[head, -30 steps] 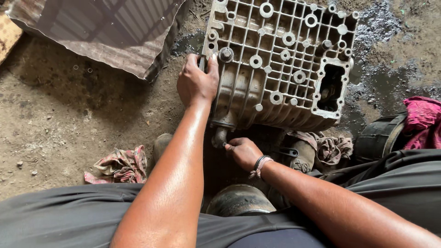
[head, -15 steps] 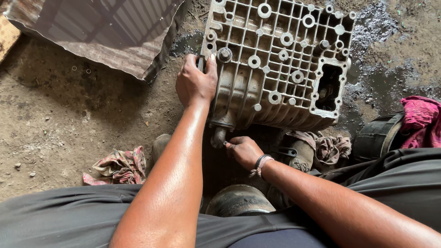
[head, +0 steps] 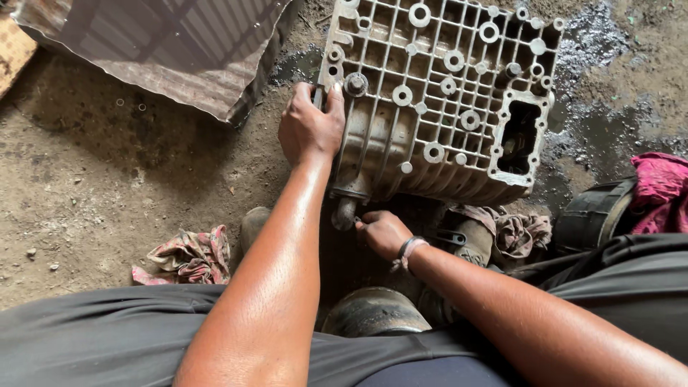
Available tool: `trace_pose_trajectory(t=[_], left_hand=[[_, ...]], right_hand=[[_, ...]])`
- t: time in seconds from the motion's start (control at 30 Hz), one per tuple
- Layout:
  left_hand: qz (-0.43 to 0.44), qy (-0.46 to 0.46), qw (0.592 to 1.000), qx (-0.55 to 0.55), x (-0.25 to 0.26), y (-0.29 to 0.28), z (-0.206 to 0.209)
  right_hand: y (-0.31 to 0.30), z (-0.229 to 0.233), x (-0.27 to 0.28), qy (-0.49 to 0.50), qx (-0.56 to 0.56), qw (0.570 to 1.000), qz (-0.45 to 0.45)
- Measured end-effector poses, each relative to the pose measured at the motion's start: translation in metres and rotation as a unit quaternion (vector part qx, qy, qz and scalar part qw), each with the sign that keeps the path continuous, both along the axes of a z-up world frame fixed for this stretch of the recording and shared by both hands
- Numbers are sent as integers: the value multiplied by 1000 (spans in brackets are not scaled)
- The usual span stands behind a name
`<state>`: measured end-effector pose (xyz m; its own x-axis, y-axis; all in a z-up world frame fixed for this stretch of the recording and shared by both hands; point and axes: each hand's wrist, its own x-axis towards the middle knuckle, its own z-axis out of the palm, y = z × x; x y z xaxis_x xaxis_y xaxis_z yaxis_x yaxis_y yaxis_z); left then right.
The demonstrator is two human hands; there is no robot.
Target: The person cleans the surface of a disassembled engine block using a cloth and a metal file. They wipe the top and sides of the block, then use the file to scrape away residue from the exterior surfaces.
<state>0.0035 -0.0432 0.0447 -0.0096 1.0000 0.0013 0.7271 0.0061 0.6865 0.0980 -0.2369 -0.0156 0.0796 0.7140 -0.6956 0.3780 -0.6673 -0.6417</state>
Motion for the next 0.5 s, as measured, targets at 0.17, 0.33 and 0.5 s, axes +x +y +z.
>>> trace_pose_trajectory(t=[0.17, 0.33, 0.5], left_hand=[[2, -6, 1000, 10, 2, 2, 4], [-2, -8, 1000, -18, 0, -1, 1], [9, -7, 999, 43, 1, 0, 2]], right_hand=[[10, 12, 6, -57, 28, 998, 25], [8, 16, 2, -76, 13, 996, 33], [10, 13, 4, -84, 34, 996, 15]])
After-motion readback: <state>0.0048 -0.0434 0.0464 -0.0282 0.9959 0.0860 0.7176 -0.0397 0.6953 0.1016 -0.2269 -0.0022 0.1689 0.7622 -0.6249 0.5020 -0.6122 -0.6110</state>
